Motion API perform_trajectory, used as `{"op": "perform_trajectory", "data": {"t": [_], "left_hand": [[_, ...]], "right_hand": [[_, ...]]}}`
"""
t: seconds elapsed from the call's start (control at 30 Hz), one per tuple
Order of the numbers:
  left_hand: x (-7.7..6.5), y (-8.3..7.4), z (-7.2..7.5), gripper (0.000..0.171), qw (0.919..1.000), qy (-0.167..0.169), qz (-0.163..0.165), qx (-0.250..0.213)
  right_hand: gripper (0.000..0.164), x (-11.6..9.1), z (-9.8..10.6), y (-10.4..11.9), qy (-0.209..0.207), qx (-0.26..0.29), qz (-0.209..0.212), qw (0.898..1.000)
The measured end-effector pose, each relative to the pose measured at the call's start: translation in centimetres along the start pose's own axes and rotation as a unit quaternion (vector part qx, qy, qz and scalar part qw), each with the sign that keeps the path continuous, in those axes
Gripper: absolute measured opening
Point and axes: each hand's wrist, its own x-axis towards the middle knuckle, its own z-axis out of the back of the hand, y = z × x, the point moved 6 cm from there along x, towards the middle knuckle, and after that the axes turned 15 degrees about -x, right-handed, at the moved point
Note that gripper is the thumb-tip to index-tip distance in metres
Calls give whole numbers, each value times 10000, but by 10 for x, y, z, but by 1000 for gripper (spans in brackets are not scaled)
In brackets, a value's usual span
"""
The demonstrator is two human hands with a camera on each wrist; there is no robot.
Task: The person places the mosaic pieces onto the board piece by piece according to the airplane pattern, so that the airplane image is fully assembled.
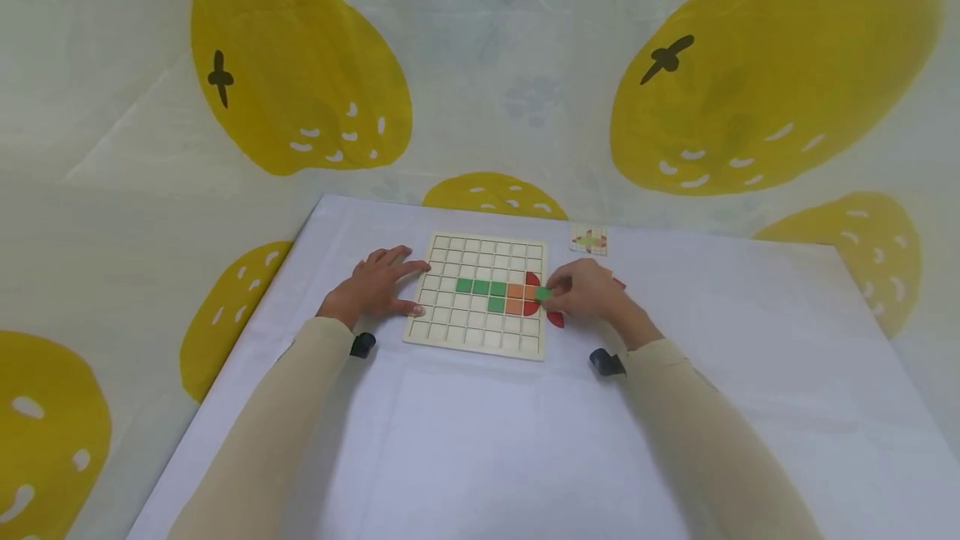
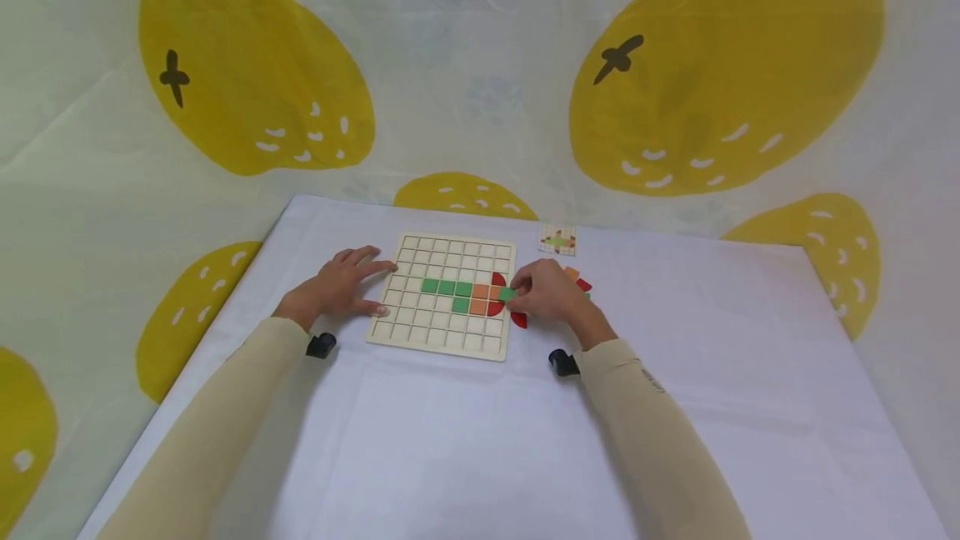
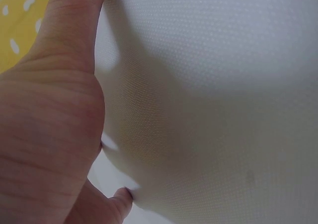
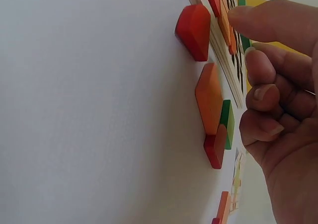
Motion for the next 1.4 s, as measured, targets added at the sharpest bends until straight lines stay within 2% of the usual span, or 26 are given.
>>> {"op": "perform_trajectory", "data": {"t": [0.17, 0.47, 0.7, 0.93, 1.13, 1.4], "left_hand": [[2, 1, -1, 86, 10000, 17, 18, -11], [1, 0, -1, 86, 10000, 15, 21, -9], [2, 0, -2, 86, 10000, 16, 32, -10], [2, 2, -3, 86, 10000, 7, 14, 28], [1, 1, -1, 86, 10000, -1, 17, 48], [1, 1, 0, 86, 10000, -2, 62, 62]], "right_hand": [[27, 1, -1, 5, -47, 25, 171, 9998], [30, 3, -6, 14, 25, -118, 291, 9995], [27, 4, -10, 20, 121, 148, 280, 9994], [25, 6, -11, 30, -52, 190, 532, 9984], [23, 9, -13, 41, -37, 261, 766, 9967], [21, 12, -15, 56, -161, 137, 1018, 9946]]}}
